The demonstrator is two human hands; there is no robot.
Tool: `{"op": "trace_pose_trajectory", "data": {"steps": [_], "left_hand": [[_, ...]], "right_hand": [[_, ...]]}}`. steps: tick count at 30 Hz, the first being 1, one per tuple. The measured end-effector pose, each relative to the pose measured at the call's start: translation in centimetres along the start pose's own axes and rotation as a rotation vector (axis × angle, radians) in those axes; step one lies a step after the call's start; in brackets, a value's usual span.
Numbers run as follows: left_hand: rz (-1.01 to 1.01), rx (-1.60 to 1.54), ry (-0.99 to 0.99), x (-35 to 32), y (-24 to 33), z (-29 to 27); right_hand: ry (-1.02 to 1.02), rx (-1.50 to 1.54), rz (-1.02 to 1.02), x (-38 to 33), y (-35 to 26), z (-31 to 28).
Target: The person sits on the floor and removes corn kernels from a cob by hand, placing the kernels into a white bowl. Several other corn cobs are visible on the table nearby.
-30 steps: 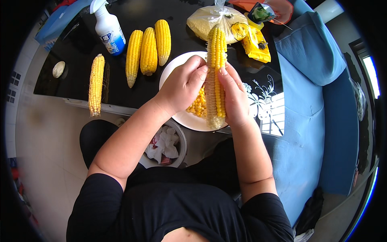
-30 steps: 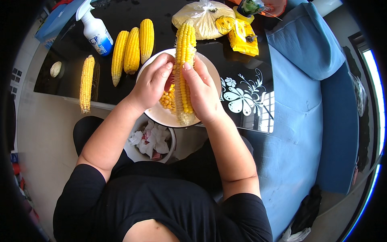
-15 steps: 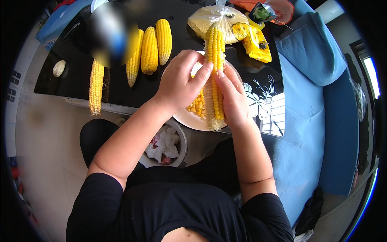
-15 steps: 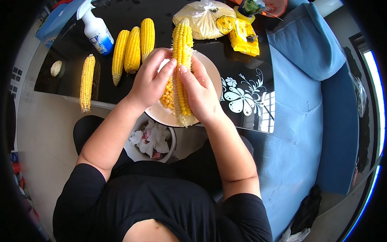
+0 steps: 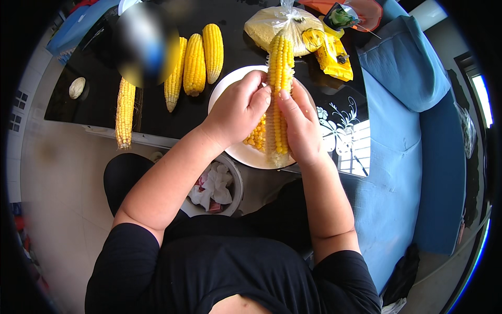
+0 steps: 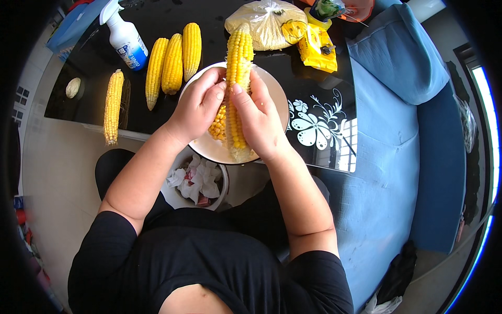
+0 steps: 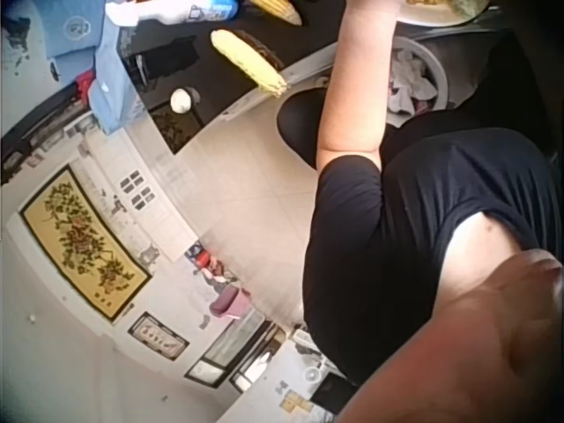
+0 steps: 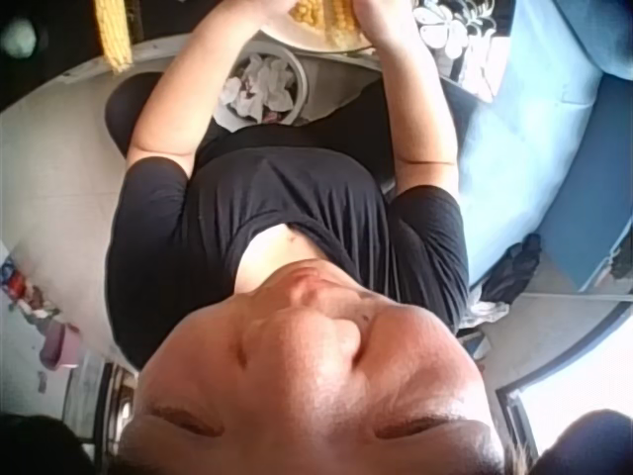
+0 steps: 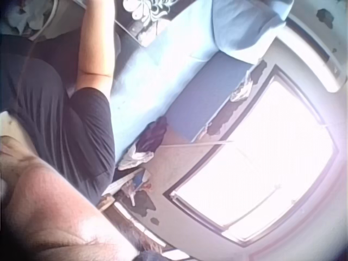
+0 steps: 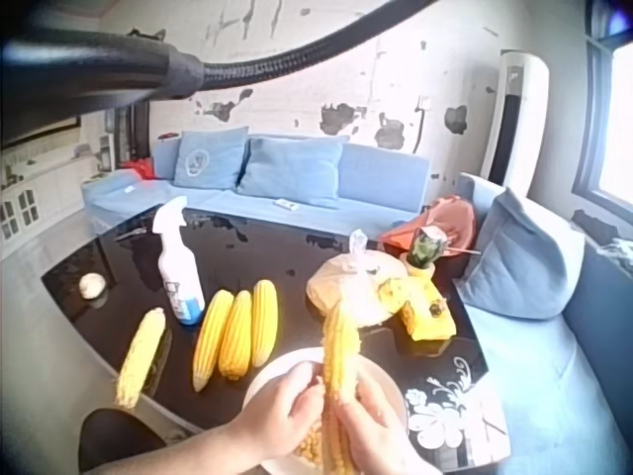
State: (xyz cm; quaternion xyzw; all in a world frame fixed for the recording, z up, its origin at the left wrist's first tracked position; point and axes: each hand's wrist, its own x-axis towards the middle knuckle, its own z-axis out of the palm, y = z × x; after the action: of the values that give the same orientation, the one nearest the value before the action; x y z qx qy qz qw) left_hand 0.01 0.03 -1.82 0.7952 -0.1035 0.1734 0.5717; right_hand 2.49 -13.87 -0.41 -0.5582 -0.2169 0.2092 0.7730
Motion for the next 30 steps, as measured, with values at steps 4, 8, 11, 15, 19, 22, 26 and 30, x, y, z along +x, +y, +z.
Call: {"op": "trace_pose_trajectory", "data": {"steps": [4, 8, 11, 15, 19, 22, 26, 30], "left_hand": [[-0.029, -0.033, -0.045, 0.0, 0.3, -0.1], [-0.023, 0.017, -0.026, 0.1, -0.3, -0.1], [-0.064, -0.024, -0.010, 0.1, -0.7, -0.1], [-0.085, -0.266, -0.018, 0.2, -0.5, -0.1], [-0.069, -0.242, 0.045, 0.2, -0.4, 0.2], [-0.047, -0.212, 0.043, 0.2, -0.4, 0.2], [-0.041, -0.143, 0.064, 0.3, -1.3, 0.4], [-0.097, -0.276, -0.018, 0.2, -0.7, -0.1]], "right_hand": [[-0.010, 0.022, -0.004, 0.0, -0.1, 0.0], [-0.028, -0.011, -0.005, 0.1, -0.3, 0.1], [0.028, 0.036, 0.051, -0.3, -0.9, 0.2], [0.000, 0.007, 0.022, -0.1, -0.5, 0.0], [-0.012, 0.011, -0.007, -0.1, -0.1, 0.2], [-0.011, 0.019, 0.009, -0.2, 0.0, 0.2], [0.015, 0.023, 0.080, -0.3, -0.7, 0.1], [0.005, -0.039, 0.038, -0.3, -0.8, 0.1]]}}
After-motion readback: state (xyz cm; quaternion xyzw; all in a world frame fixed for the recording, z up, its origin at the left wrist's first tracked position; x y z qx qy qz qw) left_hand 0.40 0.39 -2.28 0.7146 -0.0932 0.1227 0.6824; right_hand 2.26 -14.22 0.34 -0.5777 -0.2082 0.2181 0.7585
